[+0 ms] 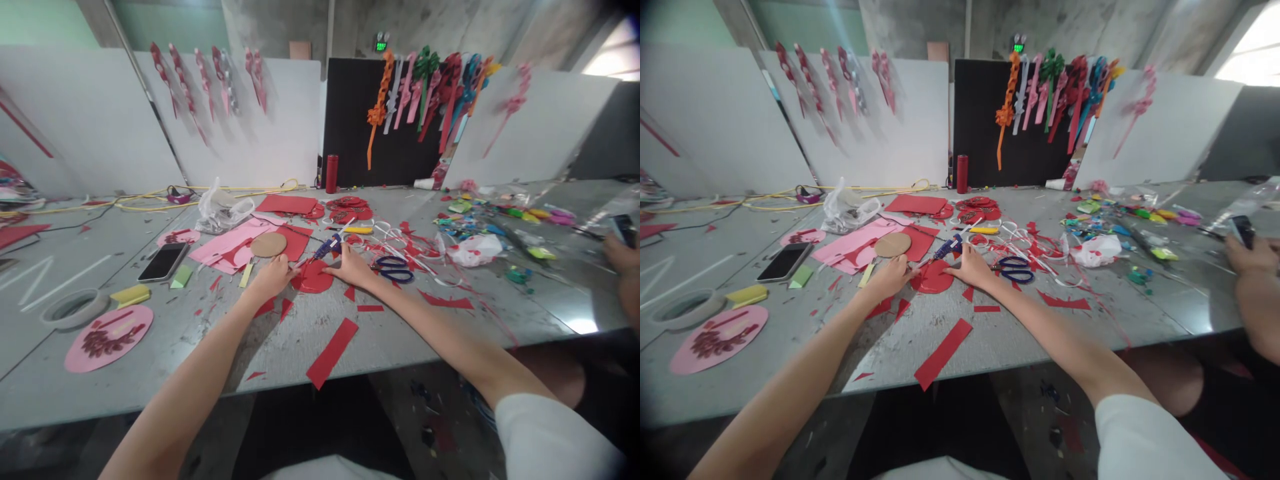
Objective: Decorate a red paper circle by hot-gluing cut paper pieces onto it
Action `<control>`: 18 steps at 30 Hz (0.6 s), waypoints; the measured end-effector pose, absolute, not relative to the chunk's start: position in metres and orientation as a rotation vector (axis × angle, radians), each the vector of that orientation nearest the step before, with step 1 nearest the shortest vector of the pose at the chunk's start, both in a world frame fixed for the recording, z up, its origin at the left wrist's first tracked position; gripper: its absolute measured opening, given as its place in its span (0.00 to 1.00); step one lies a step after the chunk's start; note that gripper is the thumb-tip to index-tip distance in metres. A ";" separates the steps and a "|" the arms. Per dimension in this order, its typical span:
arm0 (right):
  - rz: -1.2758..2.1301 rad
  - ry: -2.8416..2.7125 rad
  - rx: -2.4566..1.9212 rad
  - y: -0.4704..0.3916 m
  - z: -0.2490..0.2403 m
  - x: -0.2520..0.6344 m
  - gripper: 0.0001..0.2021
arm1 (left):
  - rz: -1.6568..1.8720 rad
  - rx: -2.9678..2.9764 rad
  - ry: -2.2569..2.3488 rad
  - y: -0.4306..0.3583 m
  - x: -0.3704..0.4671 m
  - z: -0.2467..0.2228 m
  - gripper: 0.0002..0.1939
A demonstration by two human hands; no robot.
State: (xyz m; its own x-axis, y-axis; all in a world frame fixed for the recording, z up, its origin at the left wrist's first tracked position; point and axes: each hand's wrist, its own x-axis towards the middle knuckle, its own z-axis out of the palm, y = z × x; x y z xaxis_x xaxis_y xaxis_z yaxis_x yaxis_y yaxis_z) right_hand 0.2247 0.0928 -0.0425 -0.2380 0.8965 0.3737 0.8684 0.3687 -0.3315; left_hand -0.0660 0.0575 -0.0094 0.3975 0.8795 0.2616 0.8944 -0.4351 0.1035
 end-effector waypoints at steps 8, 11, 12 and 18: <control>0.062 -2.130 -1.516 0.092 -0.041 0.224 0.38 | -0.307 -2.589 -1.698 0.071 -0.068 -0.020 0.08; 0.065 -2.135 -1.521 0.093 -0.041 0.224 0.39 | -0.318 -2.585 -1.679 0.070 -0.069 -0.019 0.08; 0.067 -2.134 -1.521 0.093 -0.042 0.224 0.38 | -0.322 -2.589 -1.664 0.070 -0.069 -0.019 0.09; 0.092 -2.132 -1.522 0.092 -0.040 0.224 0.38 | -0.425 -2.529 -1.769 0.071 -0.077 -0.014 0.12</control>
